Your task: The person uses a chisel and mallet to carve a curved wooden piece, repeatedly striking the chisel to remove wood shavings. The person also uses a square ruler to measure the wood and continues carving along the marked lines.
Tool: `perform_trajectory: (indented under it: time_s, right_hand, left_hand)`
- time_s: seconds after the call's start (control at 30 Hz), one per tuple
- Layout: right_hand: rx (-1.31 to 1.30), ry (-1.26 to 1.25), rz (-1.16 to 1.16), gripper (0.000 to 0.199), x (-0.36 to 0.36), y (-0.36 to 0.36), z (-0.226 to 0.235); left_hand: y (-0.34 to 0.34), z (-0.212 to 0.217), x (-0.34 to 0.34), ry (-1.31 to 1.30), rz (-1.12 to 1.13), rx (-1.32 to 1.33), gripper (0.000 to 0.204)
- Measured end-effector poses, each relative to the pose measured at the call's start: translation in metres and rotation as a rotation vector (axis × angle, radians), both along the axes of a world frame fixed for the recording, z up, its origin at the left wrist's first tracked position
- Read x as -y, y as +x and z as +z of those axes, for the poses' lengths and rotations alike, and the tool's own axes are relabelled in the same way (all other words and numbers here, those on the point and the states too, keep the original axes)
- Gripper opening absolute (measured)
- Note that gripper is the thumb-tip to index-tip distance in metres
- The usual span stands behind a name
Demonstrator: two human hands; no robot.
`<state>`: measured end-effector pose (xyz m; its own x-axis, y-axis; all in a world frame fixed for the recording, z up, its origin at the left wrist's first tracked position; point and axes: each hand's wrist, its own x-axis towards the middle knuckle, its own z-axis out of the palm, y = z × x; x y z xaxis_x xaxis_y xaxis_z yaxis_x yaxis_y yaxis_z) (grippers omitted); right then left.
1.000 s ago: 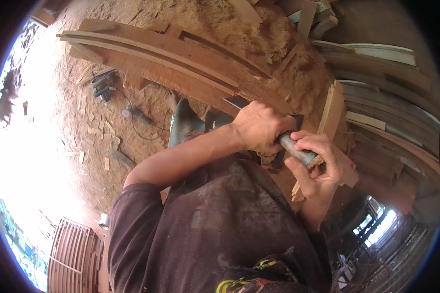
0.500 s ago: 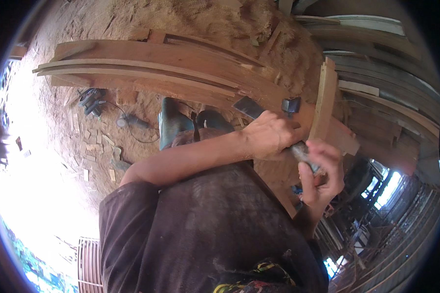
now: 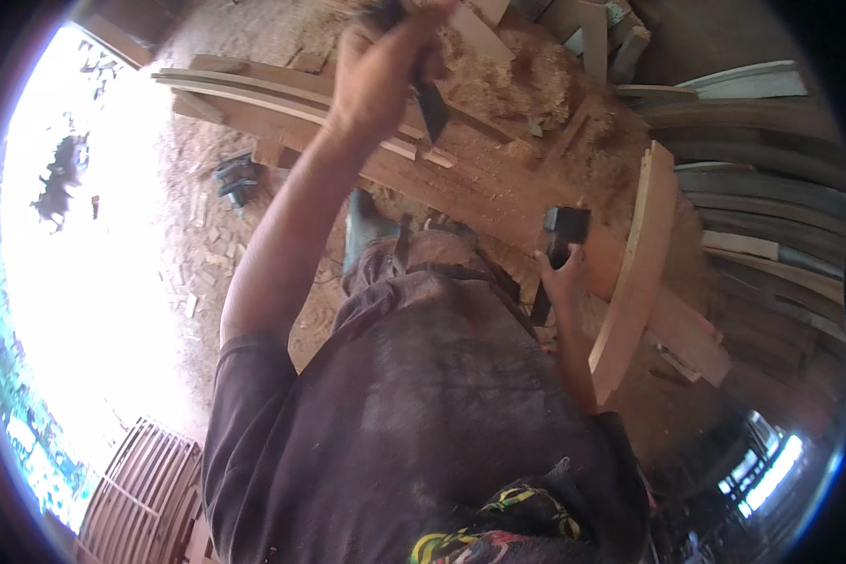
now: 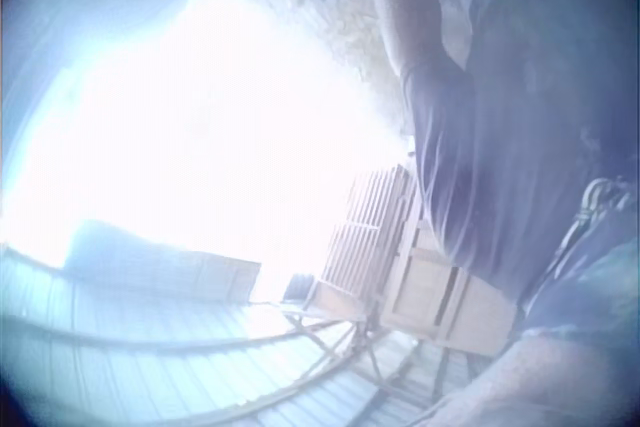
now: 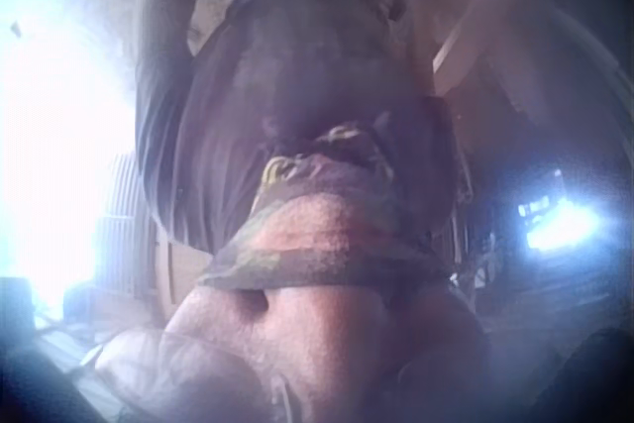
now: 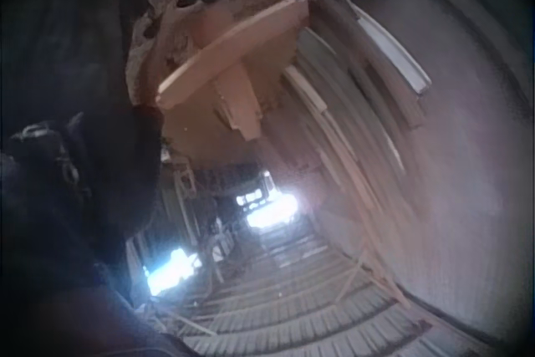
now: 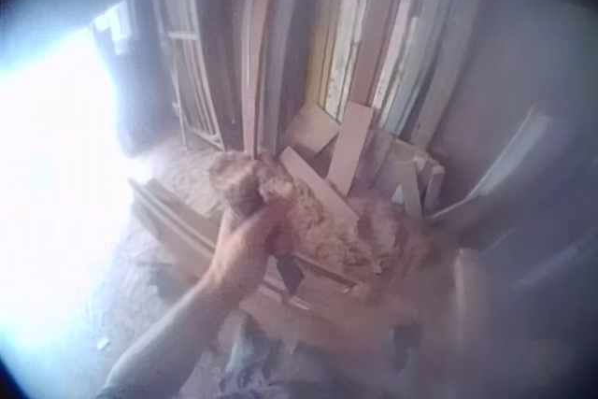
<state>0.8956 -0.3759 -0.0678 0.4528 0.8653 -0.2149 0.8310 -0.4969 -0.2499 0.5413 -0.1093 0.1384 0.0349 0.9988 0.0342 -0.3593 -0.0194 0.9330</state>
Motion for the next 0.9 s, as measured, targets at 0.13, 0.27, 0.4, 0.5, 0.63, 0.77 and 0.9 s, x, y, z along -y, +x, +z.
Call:
perform_trajectory:
  time_s: [0.13, 0.27, 0.4, 0.5, 0.63, 0.77, 0.9]
  right_hand:
    - [-0.329, -0.16, 0.016, 0.059, -0.036, 0.026, 0.013]
    - [-0.841, -0.081, -0.066, 0.043, -0.05, 0.032, 0.027]
    - [-0.685, 0.014, 0.036, 0.036, -0.062, 0.004, 0.116]
    - [-0.64, 0.236, 0.073, 0.025, -0.058, 0.004, 0.124]
    - [-1.015, 0.497, 0.077, 0.018, -0.068, -0.005, 0.13]
    - [-1.118, 0.419, 0.137, 0.017, -0.078, -0.019, 0.169]
    - [-1.058, 0.409, 0.171, 0.017, -0.077, -0.023, 0.159]
  left_hand:
    - [0.004, 0.011, -0.002, -0.062, 0.172, 0.038, 0.021]
    - [0.005, -0.006, 0.003, -0.004, 0.159, -0.007, 0.029]
    - [0.014, -0.021, 0.019, 0.116, 0.182, -0.122, 0.036]
    - [0.024, -0.02, 0.03, 0.075, 0.229, -0.123, 0.039]
    - [0.026, -0.031, 0.032, 0.055, 0.223, -0.084, 0.04]
    - [0.023, -0.042, 0.035, 0.034, 0.237, -0.066, 0.039]
    - [0.022, -0.056, 0.031, 0.02, 0.226, -0.075, 0.04]
